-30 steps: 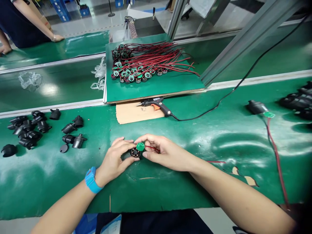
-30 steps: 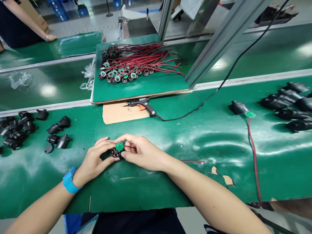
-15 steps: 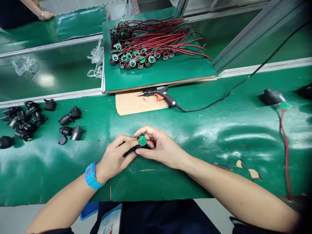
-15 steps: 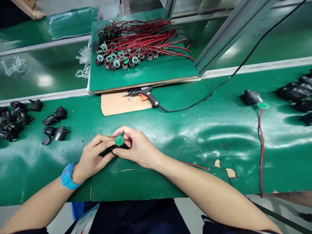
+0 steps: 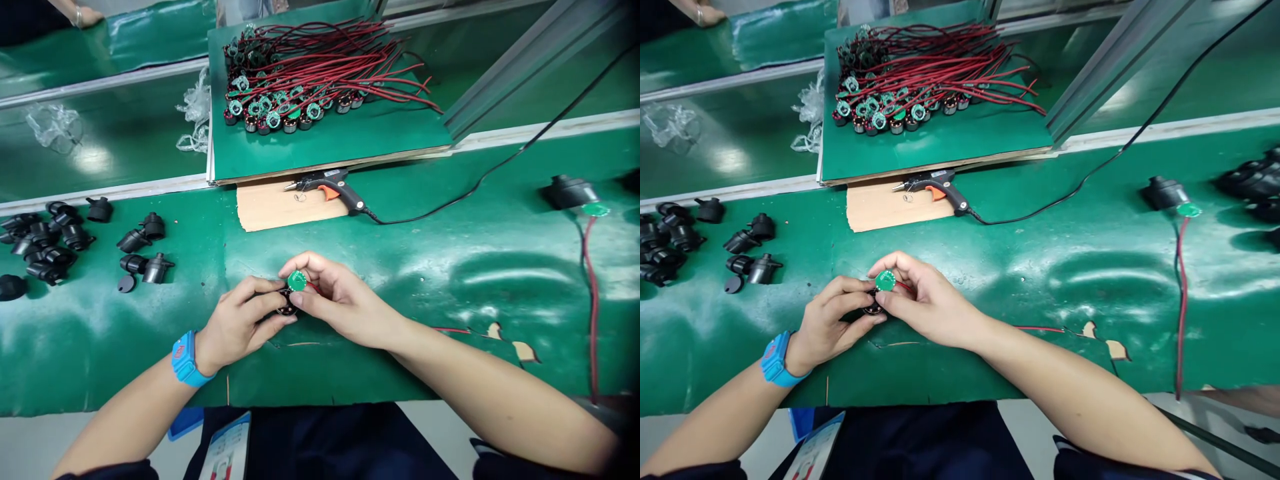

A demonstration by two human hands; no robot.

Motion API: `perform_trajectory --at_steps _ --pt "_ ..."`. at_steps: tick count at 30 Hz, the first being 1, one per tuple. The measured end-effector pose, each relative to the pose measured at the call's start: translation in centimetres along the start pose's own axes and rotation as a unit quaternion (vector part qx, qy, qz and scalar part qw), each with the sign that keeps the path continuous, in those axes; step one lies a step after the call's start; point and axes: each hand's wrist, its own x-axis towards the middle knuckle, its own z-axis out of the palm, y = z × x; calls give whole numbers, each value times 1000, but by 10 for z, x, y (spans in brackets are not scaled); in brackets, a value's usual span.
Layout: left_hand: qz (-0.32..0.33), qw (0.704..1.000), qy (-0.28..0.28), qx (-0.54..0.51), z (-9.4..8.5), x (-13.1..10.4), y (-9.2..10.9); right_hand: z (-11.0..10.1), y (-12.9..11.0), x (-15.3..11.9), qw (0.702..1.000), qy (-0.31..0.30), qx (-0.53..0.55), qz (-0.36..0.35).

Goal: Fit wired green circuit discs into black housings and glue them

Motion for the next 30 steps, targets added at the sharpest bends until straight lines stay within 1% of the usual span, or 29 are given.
perform_trajectory --at_steps 3,8,10,14,16,19,23,25,27,30 --pt "6 1000 -3 14 -2 -1 0 1 -2 -1 1000 -1 -1 3" --pt "25 998 -23 55 -4 -3 1 6 -4 -1 999 -18 17 39" --pt "29 999 -11 45 -2 -4 0 7 -4 -1 999 -18 1 47" --pt "-4 999 33 -31 0 -3 -1 8 -3 0 999 14 -36 21" --pt "-20 999 29 -33 0 -2 0 8 -2 0 998 29 -51 3" --pt "-1 1000 15 -22 -2 0 2 9 -1 1 995 49 -82 -4" --pt "27 999 31 3 -3 1 8 16 3 3 991 71 -109 -29" --pt "33 998 36 31 -2 0 10 17 5 3 990 72 -116 -46" --pt "31 997 35 53 -1 1 12 14 5 3 989 60 -122 -51" --pt "0 998 30 63 1 1 11 5 1 2 984 31 -168 -44"
